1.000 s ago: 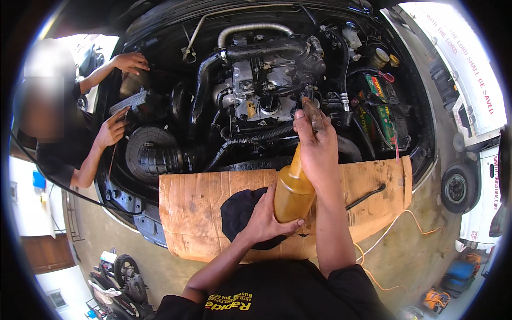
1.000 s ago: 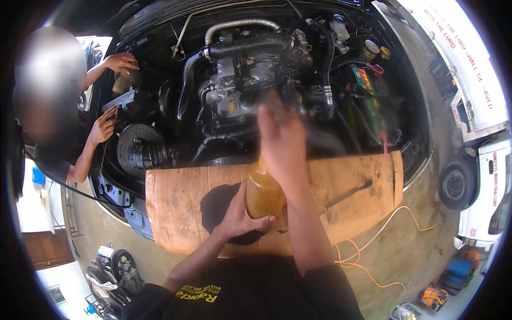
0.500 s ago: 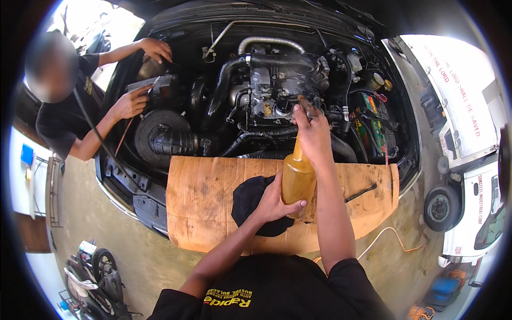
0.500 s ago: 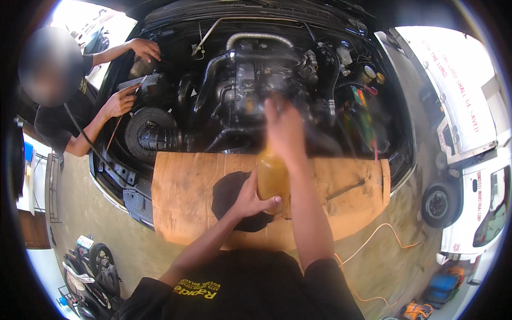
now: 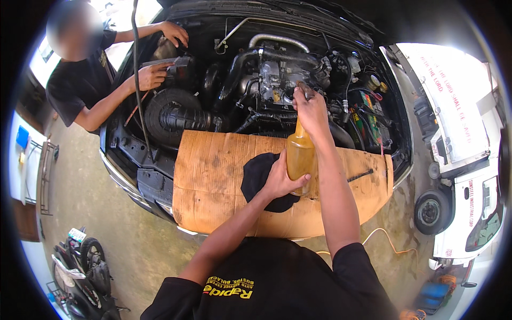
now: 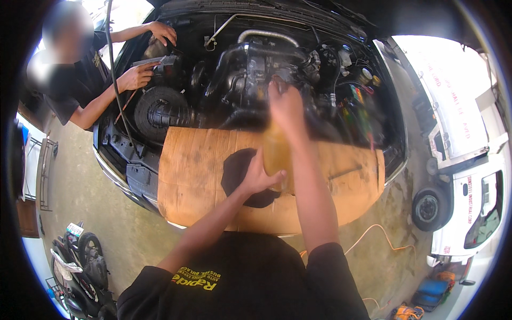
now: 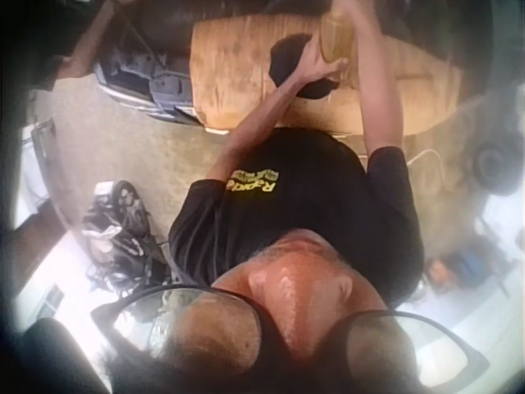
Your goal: The person cleans the engine bay of a car by wiping the cardboard cover and scrubbing engine components with a brush and cleaning solution. A coworker assists by rinsing the engine with a pressure washer.
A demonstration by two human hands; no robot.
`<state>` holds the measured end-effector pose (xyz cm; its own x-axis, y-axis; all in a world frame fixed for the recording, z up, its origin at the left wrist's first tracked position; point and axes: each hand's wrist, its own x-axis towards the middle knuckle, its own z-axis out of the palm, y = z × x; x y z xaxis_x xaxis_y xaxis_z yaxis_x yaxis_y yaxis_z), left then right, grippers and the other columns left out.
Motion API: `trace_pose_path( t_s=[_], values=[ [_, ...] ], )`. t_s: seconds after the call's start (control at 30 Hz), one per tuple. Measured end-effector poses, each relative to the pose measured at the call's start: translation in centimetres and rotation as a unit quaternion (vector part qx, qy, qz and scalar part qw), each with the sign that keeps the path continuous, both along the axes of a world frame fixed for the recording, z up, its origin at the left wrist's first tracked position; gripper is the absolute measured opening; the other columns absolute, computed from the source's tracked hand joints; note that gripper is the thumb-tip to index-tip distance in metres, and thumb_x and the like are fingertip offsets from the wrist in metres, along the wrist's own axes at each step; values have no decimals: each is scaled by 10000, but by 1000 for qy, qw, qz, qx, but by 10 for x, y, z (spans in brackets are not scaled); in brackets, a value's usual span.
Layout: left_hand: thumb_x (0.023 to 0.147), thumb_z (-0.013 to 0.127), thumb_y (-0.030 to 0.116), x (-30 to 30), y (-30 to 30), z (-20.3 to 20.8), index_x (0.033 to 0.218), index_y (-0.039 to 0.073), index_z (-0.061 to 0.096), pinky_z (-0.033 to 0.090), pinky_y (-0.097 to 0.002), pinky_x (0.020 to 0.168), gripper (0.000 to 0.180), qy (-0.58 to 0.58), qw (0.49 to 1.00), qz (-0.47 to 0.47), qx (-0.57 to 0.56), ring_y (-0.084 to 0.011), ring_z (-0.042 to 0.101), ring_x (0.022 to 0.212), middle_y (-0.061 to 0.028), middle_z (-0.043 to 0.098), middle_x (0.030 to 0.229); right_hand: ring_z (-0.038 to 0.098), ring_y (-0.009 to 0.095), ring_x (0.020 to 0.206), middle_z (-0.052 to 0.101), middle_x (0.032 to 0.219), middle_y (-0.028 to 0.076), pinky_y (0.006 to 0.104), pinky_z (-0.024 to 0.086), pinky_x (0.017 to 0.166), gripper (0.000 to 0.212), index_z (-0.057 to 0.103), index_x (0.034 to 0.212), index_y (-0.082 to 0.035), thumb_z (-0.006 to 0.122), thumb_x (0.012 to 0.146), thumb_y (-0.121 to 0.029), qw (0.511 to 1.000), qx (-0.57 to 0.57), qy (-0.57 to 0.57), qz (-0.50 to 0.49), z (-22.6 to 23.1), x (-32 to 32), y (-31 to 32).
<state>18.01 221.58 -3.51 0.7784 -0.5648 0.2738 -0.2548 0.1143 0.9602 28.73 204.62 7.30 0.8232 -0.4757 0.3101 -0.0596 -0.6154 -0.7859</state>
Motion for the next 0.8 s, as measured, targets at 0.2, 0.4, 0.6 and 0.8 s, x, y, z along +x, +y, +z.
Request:
trace_pose_path(
  t_s=[0.2, 0.4, 0.6, 0.8],
  values=[
    [847, 936, 502, -3, 4, 17, 1560, -16, 427, 574, -524, 1093, 1017, 28, 999, -27, -18, -441, 756, 1235, -269, 754, 1303, 652, 124, 765, 713, 898, 30, 317, 555, 728, 263, 775, 1132, 32, 662, 1147, -205, 993, 115, 41, -8, 20, -11, 0],
    [850, 928, 496, -8, 35, 23, 1523, -11, 448, 570, -513, 1101, 970, 23, 998, -48, -34, -430, 757, 1238, -262, 756, 1301, 641, 120, 744, 699, 857, 19, 310, 533, 701, 244, 767, 1094, 9, 657, 1146, -203, 996, 91, -4, -18, 5, -21, 19],
    [861, 908, 514, -7, 48, 2, 1525, -8, 446, 575, -516, 1093, 963, 6, 999, -52, -2, -451, 758, 1223, -258, 759, 1289, 640, 120, 749, 690, 822, 22, 313, 531, 721, 270, 759, 1060, 12, 654, 1144, -222, 997, 78, 9, -13, -20, -24, 28],
    [865, 906, 526, -10, 45, -1, 1518, -11, 454, 589, -520, 1067, 959, -1, 999, -49, 8, -452, 775, 1182, -263, 769, 1254, 657, 130, 783, 706, 862, 39, 315, 552, 770, 234, 752, 1167, 26, 650, 1143, -184, 996, 83, 23, -15, -22, -21, 23]
  ],
)
